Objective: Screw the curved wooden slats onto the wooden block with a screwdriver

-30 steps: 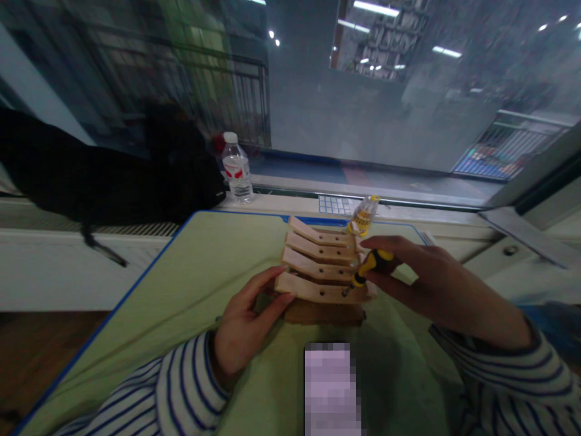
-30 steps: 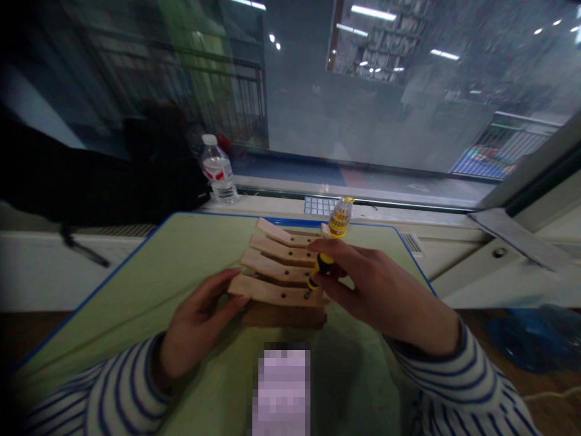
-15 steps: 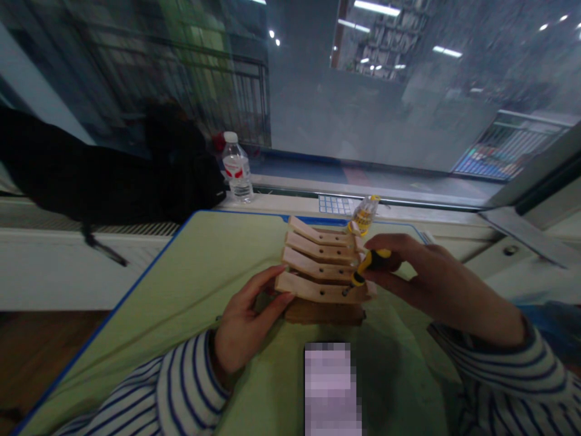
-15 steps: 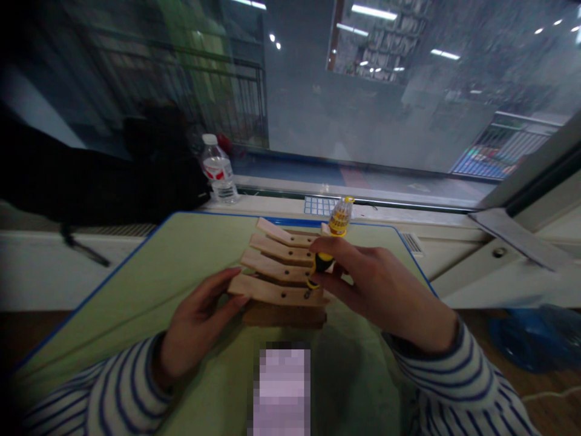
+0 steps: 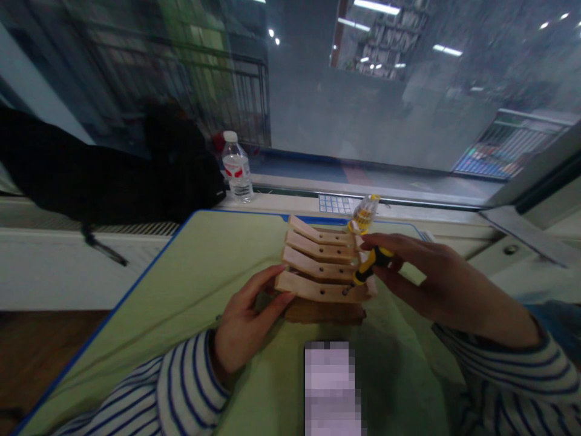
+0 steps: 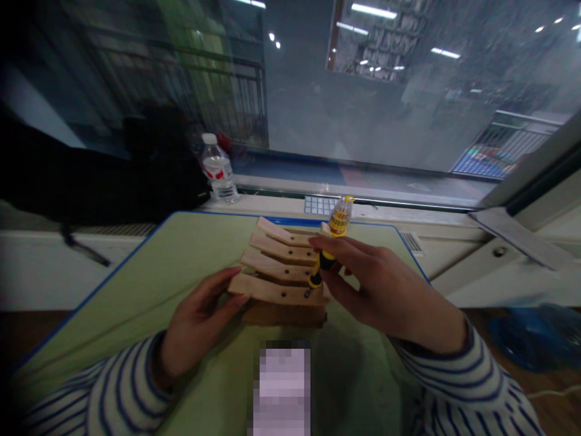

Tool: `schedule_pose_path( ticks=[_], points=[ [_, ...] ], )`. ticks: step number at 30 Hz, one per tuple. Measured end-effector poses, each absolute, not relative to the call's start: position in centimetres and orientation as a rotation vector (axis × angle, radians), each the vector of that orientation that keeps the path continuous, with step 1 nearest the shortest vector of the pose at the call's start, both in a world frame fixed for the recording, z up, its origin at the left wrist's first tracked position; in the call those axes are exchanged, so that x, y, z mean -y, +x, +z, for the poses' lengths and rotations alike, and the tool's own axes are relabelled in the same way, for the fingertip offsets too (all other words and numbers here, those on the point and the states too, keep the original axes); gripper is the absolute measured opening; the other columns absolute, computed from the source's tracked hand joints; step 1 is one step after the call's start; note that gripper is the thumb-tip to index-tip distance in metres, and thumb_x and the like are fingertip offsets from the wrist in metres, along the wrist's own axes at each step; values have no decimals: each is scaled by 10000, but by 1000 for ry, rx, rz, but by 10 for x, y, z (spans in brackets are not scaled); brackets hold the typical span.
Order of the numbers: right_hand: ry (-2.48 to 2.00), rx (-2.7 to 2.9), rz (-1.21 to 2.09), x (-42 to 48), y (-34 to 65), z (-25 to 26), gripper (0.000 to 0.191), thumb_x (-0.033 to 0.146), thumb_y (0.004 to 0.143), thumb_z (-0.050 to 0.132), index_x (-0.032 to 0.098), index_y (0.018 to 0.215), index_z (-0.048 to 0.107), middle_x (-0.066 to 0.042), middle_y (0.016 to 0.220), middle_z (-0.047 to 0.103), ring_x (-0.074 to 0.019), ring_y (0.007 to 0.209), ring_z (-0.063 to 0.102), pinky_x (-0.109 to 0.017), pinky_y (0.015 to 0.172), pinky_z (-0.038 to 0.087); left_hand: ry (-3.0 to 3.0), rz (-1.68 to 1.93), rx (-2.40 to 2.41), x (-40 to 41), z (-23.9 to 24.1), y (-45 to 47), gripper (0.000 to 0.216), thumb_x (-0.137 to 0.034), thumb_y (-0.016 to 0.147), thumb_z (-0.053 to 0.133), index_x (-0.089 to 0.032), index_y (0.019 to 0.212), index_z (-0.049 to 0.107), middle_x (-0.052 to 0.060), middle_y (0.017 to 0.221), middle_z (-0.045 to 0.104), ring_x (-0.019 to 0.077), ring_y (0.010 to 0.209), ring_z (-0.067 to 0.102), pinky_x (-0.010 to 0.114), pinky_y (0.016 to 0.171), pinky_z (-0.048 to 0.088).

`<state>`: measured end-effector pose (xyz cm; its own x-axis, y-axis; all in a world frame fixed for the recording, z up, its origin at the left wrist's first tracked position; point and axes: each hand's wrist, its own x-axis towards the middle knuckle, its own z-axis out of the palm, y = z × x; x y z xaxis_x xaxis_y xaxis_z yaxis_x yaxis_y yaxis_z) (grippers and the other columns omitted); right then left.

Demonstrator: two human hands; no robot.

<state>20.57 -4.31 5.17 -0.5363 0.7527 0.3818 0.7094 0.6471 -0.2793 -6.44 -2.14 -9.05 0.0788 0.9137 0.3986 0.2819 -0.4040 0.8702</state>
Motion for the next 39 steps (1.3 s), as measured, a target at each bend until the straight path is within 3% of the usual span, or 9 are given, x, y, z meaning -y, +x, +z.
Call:
schedule_pose_path(
  ticks=[12,20,39],
  points=[
    [-1196,2360,121,42,205,53,340,258,883,568,224,1221,540,-5,852,727,-132,667,687,-239,626,548,1750,1365,-1185,20,-93,-64,398,-359,806,659,-248,1184,602,46,1073,677,188,951,646,310,839,533],
    [-1287,2348,103,41,205,53,332,320,878,581,235,1198,554,-14,885,742,-144,671,698,-238,576,544,1753,1348,-1182,21,-91,-63,391,-343,811,658,-245,1185,598,44,1083,679,187,963,644,311,848,529],
    [-1286,2360,88,41,205,52,333,323,882,582,235,1201,542,-9,893,743,-140,690,700,-248,626,543,1751,1365,-1163,20,-95,-64,405,-328,815,659,-257,1207,588,36,1065,673,178,946,639,295,826,525]
  ],
)
